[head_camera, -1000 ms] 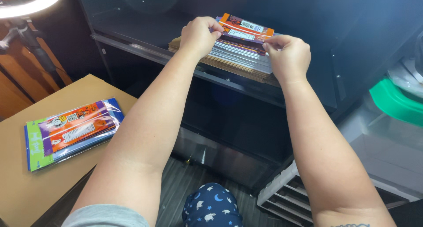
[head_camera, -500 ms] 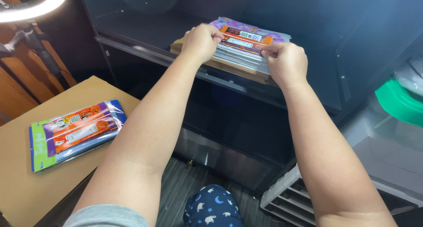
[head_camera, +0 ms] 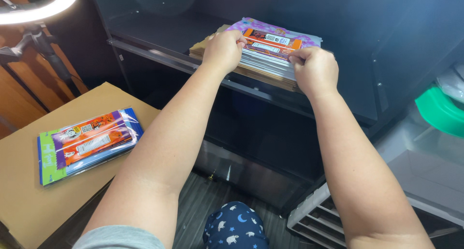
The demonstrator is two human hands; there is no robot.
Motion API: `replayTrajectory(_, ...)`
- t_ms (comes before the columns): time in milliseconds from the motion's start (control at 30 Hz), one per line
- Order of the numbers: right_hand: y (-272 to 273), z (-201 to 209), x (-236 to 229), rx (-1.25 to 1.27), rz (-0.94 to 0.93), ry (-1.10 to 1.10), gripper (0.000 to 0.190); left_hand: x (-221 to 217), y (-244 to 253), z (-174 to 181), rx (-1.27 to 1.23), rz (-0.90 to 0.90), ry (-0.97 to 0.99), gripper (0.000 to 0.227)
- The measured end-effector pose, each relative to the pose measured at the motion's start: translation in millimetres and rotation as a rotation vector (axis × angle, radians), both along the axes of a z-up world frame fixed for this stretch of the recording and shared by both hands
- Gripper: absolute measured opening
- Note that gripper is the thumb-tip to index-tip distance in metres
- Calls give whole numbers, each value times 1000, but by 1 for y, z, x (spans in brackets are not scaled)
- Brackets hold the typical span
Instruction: The person sits on the floor and repeatedly picks up small, colorful books from a cardboard box. They place each book onto a stack on a nearby shelf, aligning them carefully.
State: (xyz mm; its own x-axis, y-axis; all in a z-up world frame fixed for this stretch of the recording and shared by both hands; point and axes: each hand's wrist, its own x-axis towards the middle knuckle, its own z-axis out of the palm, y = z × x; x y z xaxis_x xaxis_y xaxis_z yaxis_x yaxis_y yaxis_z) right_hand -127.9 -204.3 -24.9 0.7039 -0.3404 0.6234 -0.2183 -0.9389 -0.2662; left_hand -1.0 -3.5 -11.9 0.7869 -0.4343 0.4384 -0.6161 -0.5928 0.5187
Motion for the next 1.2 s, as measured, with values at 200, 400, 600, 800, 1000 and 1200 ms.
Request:
replayTrajectory(200,0,-5,-1,29,81,-170,19,4,13,-8,-175,-84,-26,34)
replayTrajectory(400,23,4,-12,-211,353,-621,14,-4,73,-18,-308,-74,-228,35)
replayTrajectory(600,98,-4,2,-197,575,-701,21,3,168,-74,-437,35,-434,24)
replayTrajectory(800,189,-48,44,136,807,-648,28,-13,291,-130,-447,198,-462,23)
replayTrajectory(1000,273,-115,84,496,865,-437,26,-37,389,-183,-477,577,-222,22)
replayTrajectory(1200,328,-170,100,660,895,15,33,-62,412,-221,-400,630,-115,24)
